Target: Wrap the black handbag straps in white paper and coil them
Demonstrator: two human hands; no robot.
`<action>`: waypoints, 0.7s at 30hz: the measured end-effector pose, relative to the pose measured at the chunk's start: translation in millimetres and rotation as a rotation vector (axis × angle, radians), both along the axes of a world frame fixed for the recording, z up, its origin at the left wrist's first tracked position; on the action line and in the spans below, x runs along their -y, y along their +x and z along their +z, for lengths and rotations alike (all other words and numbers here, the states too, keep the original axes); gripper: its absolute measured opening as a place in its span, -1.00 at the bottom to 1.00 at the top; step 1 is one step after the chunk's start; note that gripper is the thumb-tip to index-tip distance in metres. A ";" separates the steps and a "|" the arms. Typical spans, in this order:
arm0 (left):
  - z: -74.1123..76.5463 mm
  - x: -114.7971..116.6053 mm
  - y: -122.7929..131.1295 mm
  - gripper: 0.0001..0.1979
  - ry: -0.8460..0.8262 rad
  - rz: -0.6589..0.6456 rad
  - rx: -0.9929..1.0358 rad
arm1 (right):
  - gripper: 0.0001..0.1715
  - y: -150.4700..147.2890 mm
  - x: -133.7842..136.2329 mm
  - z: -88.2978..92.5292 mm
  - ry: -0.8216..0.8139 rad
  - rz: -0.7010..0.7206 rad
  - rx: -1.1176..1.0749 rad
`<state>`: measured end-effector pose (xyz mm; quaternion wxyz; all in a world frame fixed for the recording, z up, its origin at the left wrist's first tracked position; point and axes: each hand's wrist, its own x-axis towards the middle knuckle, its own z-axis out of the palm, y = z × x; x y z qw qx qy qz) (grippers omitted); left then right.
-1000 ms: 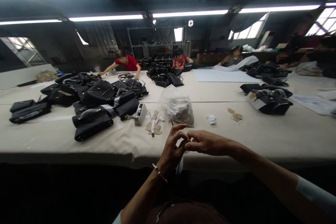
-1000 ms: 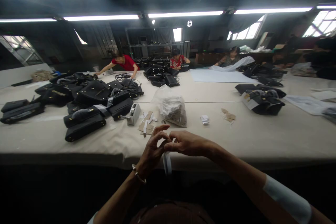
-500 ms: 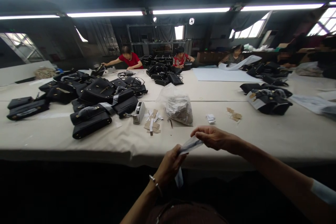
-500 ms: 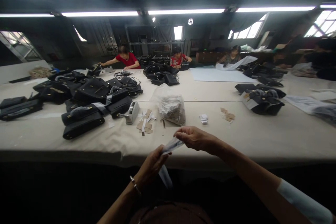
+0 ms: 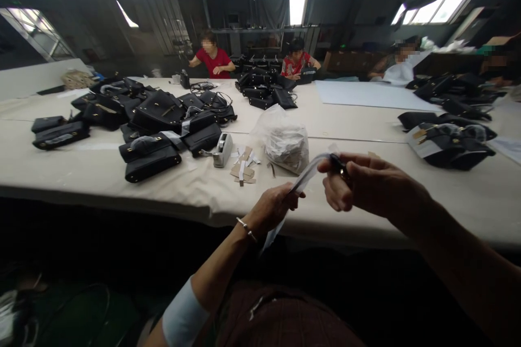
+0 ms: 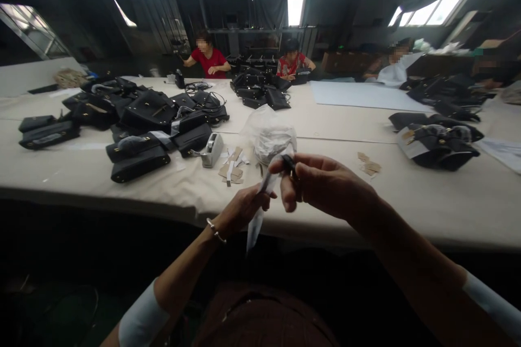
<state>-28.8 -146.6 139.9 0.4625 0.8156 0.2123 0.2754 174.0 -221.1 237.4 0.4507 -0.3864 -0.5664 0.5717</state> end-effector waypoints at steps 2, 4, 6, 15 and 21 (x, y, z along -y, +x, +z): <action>1.5 0.2 6.2 -0.68 -0.123 -0.018 0.047 | -0.58 -9.0 -12.2 12.9 0.149 -0.098 0.091; 2.2 -1.0 9.3 -0.66 -0.253 -0.032 0.098 | -0.63 -16.0 -25.9 19.8 0.287 -0.219 0.143; 3.8 -2.8 9.7 -0.67 -0.372 -0.056 0.155 | -0.67 -21.8 -39.2 18.7 0.392 -0.318 0.143; 27.0 -19.6 -19.1 -0.73 -0.521 -0.158 0.206 | -0.76 -37.8 -64.8 -45.0 1.003 -0.166 0.694; 32.9 -32.1 -44.2 -0.74 -0.272 0.010 -0.012 | -0.67 -35.5 -81.7 -56.7 0.982 -0.066 1.013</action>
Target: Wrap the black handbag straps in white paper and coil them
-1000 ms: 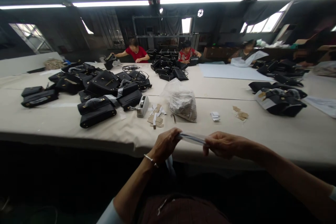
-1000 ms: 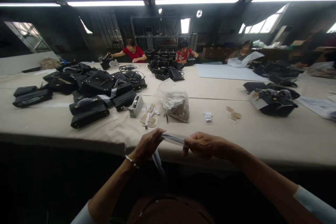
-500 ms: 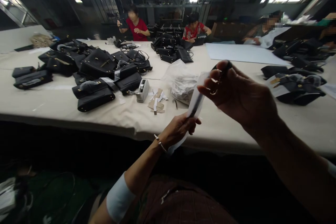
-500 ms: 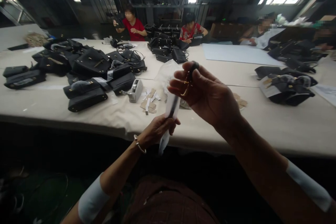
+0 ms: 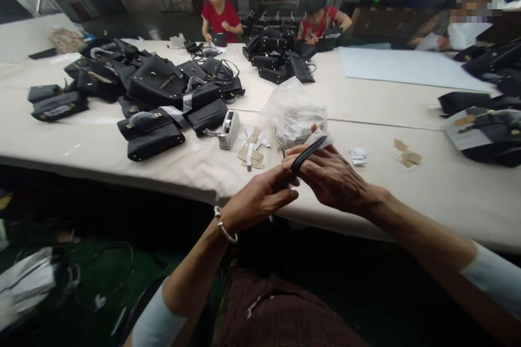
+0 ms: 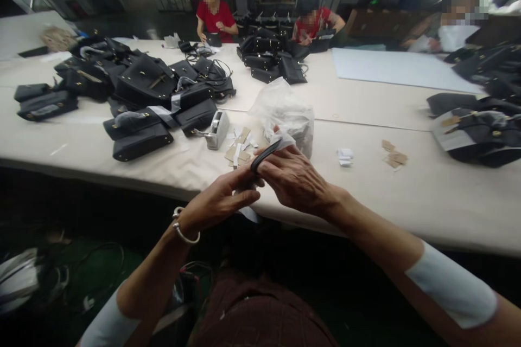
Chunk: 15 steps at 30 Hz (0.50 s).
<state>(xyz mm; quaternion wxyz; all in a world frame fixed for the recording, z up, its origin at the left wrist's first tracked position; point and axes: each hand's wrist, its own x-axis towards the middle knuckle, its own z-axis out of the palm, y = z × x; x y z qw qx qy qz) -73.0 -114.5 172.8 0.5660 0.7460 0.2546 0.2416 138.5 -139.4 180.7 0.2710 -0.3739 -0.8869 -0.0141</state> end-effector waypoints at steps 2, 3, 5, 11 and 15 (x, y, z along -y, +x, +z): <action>2.8 -2.5 -3.6 -0.80 0.092 0.072 -0.081 | -0.70 -0.2 -5.8 -0.2 -0.012 -0.044 0.019; 4.4 -4.0 -4.7 -0.86 0.127 0.103 -0.111 | -0.73 -1.0 -8.1 -0.1 -0.025 -0.073 0.033; 7.5 -8.7 -6.0 -0.93 0.177 0.150 -0.138 | -0.78 -3.9 -11.1 1.0 -0.064 -0.128 0.077; 2.9 -40.9 -5.0 -0.87 0.257 0.163 -0.076 | -0.59 -11.3 -5.9 5.8 -0.551 -0.239 0.047; -11.6 -61.7 -3.3 -0.81 0.228 0.013 -0.020 | -0.48 -9.1 5.6 3.5 -1.143 -0.108 -0.514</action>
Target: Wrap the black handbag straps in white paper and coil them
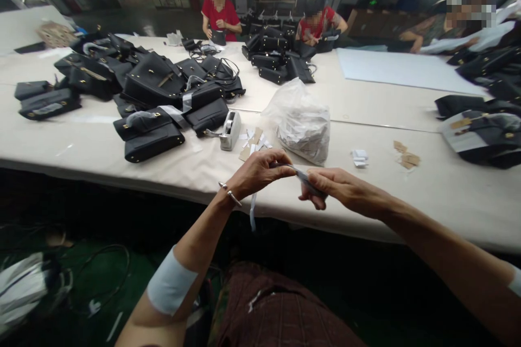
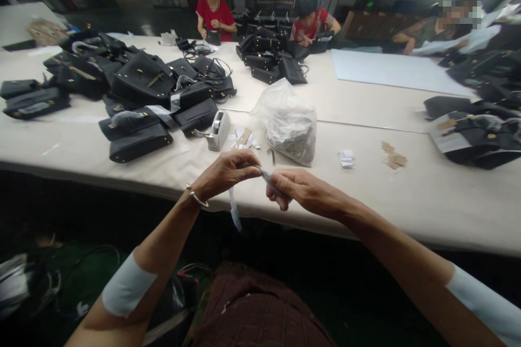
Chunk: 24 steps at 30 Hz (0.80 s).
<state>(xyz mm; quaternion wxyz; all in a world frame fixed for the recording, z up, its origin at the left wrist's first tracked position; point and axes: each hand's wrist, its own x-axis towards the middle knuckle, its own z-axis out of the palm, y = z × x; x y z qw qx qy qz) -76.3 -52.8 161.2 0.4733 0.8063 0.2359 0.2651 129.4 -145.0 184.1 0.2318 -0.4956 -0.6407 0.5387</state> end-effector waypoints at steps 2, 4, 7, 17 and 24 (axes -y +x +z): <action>-7.9 -3.6 2.3 -0.74 -0.048 -0.072 0.034 | -0.51 -2.4 4.6 2.0 -0.132 -0.078 -0.357; -15.4 -0.9 7.2 -0.66 -0.152 -0.113 0.062 | -0.59 -8.0 6.7 9.3 -0.145 -0.133 -0.585; -25.3 14.2 19.5 -0.60 -0.396 -0.093 0.183 | -0.70 -17.7 5.1 27.2 0.011 -0.206 -0.671; -20.7 72.3 43.4 -0.87 -0.129 0.224 0.172 | -0.77 -15.7 -1.6 24.9 0.738 -0.420 -0.334; -36.6 73.8 25.1 -0.62 -0.646 -0.063 0.190 | -0.94 27.6 -1.8 -7.8 0.968 0.044 0.419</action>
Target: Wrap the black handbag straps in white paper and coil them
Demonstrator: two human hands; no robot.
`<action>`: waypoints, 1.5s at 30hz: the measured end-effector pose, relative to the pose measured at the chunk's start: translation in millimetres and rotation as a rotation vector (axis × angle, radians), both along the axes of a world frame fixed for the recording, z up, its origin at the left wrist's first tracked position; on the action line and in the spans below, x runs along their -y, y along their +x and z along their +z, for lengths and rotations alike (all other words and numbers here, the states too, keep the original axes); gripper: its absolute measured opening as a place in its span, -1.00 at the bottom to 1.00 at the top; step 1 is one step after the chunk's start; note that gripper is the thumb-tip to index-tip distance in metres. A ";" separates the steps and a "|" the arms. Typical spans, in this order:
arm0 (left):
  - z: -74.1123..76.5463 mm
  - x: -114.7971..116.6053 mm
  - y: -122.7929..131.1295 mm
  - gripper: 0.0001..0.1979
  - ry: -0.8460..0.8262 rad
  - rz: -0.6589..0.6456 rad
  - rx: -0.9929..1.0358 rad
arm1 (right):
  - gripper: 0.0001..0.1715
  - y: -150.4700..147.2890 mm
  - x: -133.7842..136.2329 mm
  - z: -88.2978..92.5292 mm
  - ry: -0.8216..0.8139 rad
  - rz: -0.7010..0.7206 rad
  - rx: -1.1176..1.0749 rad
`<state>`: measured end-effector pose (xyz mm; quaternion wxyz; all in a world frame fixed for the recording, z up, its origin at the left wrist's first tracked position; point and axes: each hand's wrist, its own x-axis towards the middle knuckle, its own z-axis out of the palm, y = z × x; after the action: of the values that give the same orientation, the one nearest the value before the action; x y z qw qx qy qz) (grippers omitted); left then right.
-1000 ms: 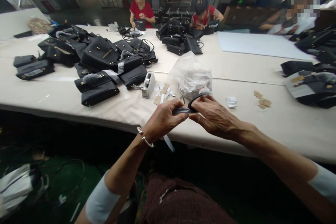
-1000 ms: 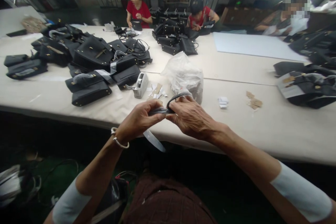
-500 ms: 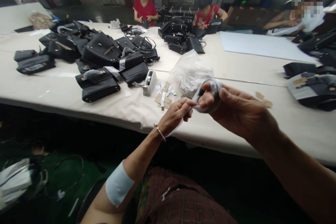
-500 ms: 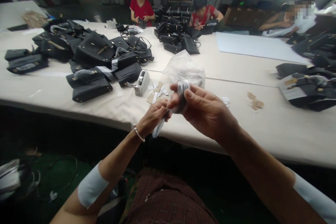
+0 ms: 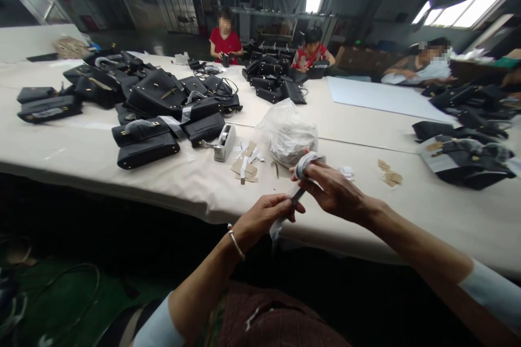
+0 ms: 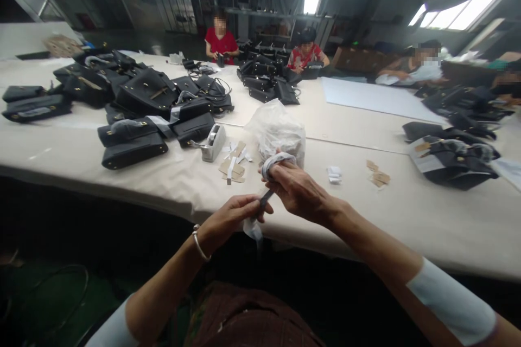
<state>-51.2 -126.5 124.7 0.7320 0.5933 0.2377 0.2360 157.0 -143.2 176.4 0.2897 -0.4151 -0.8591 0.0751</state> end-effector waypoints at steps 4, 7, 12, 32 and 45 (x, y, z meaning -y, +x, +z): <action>-8.4 2.7 -11.7 -0.57 -0.143 -0.014 0.012 | -0.86 15.2 5.3 -11.7 -0.039 -0.039 0.327; -2.8 -0.3 -20.1 -0.63 0.008 0.053 -0.126 | -0.84 19.8 14.0 -19.2 -0.155 -0.105 0.421; 3.6 -20.6 -26.8 -0.82 0.323 0.193 -0.312 | -0.62 9.2 36.1 -14.8 -0.704 -0.102 0.094; 22.1 -30.6 22.1 -0.68 0.018 -0.163 0.203 | -0.86 -27.5 8.1 36.5 -0.028 -0.411 -0.302; 2.8 -110.2 -4.4 -0.73 0.206 -0.262 -0.057 | -0.76 -37.8 27.1 14.3 -0.483 -0.552 0.260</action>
<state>-55.6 -16.4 127.4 0.6847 0.6976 0.1534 0.1448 119.2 -170.2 190.7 0.0820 -0.6928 -0.7024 0.1412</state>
